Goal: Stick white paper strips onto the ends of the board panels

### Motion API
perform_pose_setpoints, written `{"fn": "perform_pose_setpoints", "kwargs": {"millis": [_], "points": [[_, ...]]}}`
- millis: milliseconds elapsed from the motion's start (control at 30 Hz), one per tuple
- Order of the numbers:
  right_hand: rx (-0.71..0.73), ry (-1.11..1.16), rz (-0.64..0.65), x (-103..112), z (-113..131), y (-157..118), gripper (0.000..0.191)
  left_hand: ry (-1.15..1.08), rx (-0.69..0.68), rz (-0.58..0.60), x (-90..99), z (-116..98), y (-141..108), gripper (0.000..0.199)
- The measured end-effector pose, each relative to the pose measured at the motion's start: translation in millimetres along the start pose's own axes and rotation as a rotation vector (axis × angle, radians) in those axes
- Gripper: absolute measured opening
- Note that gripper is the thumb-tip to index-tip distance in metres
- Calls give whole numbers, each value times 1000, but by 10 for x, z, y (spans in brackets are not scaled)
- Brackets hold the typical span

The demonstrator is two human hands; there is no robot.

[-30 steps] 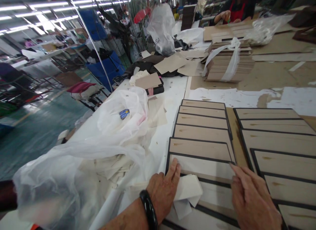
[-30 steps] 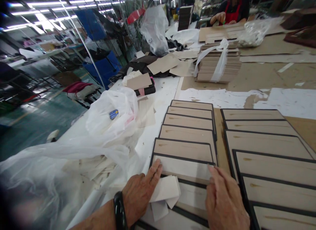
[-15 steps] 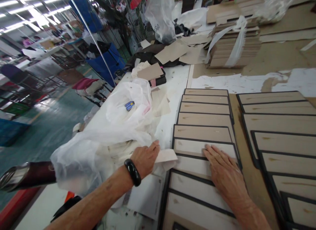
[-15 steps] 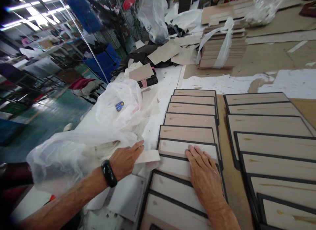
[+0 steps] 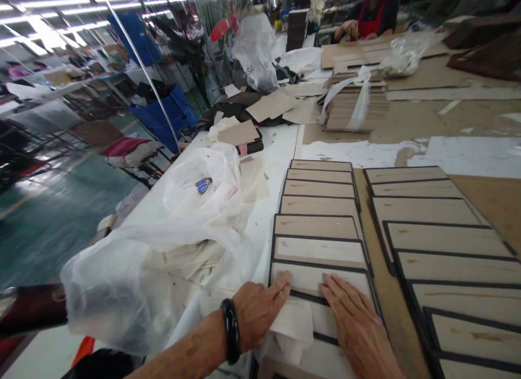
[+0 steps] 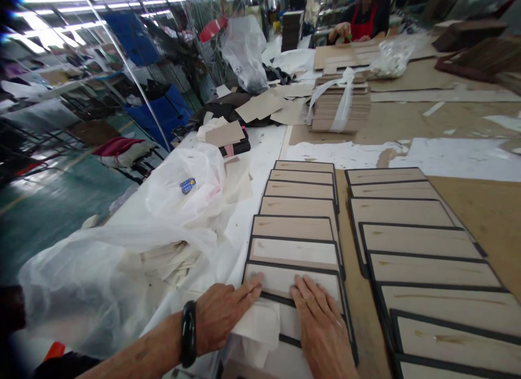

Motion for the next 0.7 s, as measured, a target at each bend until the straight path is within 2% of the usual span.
{"fn": "perform_pose_setpoints", "kwargs": {"millis": [200, 400, 500, 600, 700], "points": [[-35, -143, 42, 172, -210, -406, 45, -28, 21, 34, -47, 48, -6, 84], [6, -151, -28, 193, -154, -444, 48, 1, 74, -10, -72, -3, -37, 84], [26, -130, -76, 193, -160, -452, 47, -8, 124, -22, -82, 42, -41, 83], [5, -112, -98, 225, -232, -461, 41, -54, 213, 3, -22, 205, -82, 76], [-89, -2, -151, 332, -336, -413, 35, -209, 257, -3, 182, 351, -184, 64]]}}
Point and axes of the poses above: each hand's wrist, its own y-axis towards the middle knuckle, its own x-axis out of the back of the hand, z = x × y, the point moved 9 cm from there along y, towards the middle knuckle, and after that the axes turned 13 degrees about x, right-handed, at the moved point
